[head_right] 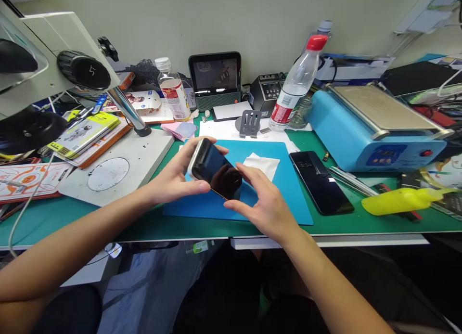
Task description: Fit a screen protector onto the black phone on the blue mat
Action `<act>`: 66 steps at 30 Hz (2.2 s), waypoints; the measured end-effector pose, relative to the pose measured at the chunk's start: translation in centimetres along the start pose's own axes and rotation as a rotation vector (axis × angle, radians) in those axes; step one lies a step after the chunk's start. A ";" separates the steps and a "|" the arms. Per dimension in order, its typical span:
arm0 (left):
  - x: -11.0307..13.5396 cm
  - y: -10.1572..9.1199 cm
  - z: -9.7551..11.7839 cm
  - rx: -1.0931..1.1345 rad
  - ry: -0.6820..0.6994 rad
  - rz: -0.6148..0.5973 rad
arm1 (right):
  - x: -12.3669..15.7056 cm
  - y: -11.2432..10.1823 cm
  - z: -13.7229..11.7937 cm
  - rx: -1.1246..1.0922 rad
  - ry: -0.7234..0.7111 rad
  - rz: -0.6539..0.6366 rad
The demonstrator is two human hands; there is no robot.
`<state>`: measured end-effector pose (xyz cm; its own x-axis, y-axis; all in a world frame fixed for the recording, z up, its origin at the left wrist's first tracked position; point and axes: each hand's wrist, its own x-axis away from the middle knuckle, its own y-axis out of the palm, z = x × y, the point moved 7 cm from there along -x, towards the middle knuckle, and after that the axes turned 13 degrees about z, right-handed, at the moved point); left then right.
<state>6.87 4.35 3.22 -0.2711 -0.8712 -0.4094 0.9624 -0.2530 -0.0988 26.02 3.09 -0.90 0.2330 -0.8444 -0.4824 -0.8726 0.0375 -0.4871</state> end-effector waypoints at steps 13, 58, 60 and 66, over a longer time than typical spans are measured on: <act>0.5 1.3 -3.1 0.043 0.159 0.130 | 0.3 0.5 -0.3 0.073 -0.002 -0.076; 0.7 1.4 -3.5 0.080 0.288 0.125 | -6.3 1.3 -7.4 -0.197 0.254 -0.197; 0.7 1.4 -3.4 0.071 0.295 0.124 | -6.3 1.3 -7.4 -0.215 0.261 -0.208; 0.6 1.5 -3.1 0.057 0.320 0.130 | -6.3 1.1 -7.4 -0.239 0.267 -0.225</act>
<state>8.17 4.73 0.02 -0.1187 -0.7240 -0.6795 0.9835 -0.1799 0.0198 20.37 4.51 6.99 0.3371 -0.9274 -0.1623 -0.8951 -0.2622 -0.3605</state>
